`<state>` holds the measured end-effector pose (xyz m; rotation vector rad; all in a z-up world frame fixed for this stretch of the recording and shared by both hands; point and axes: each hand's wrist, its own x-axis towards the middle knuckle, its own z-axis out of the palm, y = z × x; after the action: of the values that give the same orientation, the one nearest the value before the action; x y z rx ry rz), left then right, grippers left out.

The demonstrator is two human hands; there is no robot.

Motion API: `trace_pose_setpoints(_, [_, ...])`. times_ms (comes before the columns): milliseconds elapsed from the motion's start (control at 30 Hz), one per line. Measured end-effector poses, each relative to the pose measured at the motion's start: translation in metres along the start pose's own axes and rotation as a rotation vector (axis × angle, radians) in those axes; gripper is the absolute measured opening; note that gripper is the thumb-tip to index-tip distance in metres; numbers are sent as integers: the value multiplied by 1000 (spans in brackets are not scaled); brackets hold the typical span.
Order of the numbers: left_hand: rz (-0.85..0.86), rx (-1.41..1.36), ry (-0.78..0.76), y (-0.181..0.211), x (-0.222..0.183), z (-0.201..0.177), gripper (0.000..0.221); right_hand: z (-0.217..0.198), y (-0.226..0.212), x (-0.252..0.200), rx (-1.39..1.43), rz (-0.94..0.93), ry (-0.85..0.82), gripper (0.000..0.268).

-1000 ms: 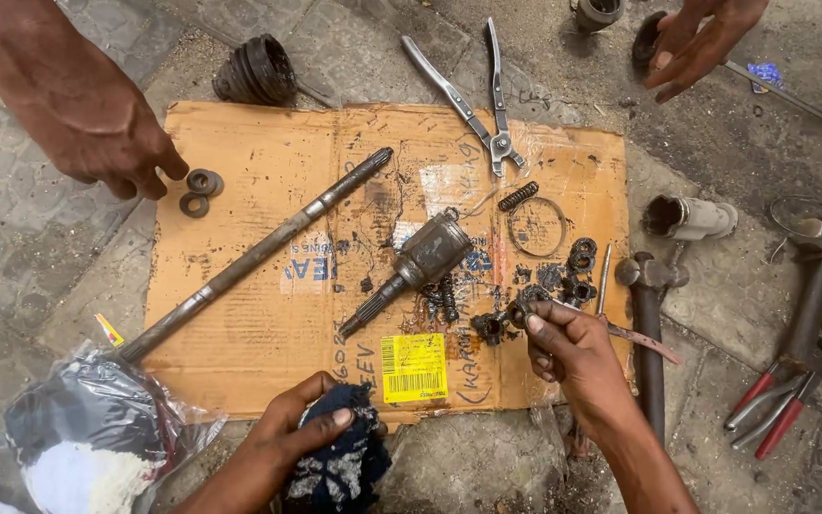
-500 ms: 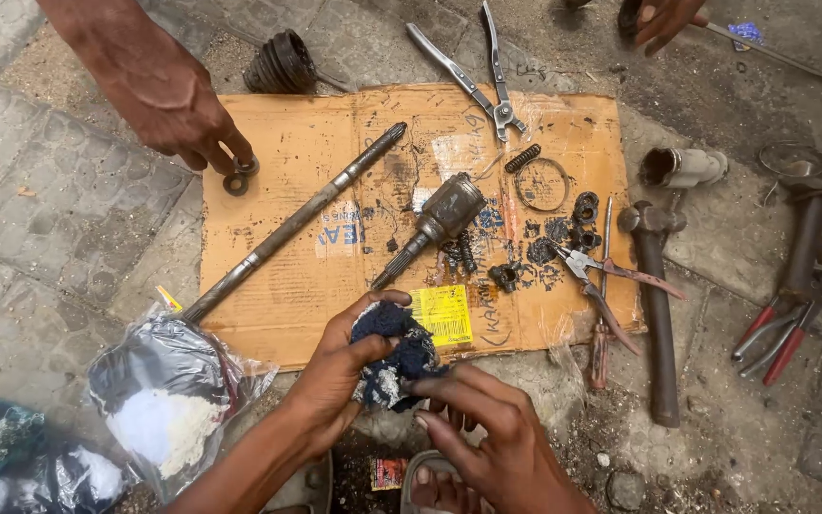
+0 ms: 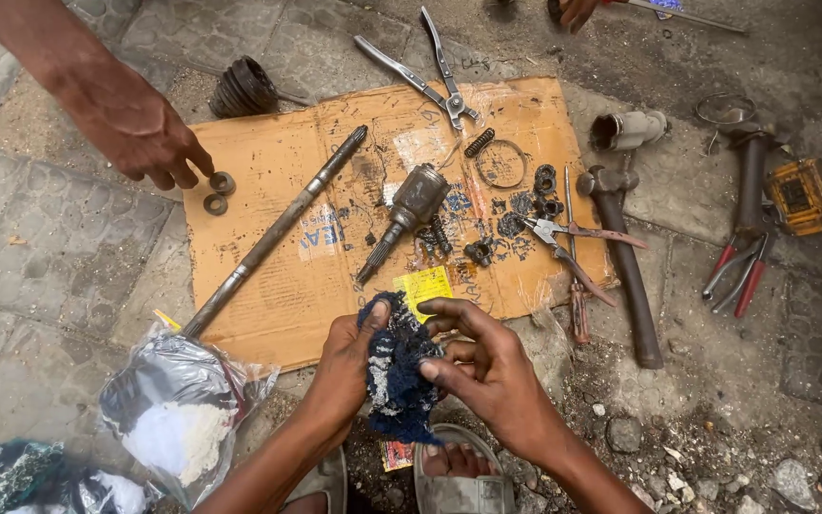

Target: Disassembling, cleaning, and inspecting mechanical components of a vehicle axle, including the CV joint and bearings.

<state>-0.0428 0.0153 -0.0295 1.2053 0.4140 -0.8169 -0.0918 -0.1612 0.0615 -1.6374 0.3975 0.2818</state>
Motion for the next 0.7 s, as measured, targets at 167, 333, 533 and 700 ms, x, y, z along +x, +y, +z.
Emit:
trace_pose_setpoints(167, [115,138,-126,13,-11,4,51,-2,36,4,-70,-69,-16,37])
trace_pose_setpoints(333, [243,116,-296,30,-19,13,33,-28,61,5,5,29,105,29])
trace_pose_setpoints(533, [511,291,-268,24,-11,9,27,-5,-1,-5,345,122,-43,53])
trace_pose_setpoints(700, [423,357,-282,24,-21,14,22,-9,35,7,6,14,5,45])
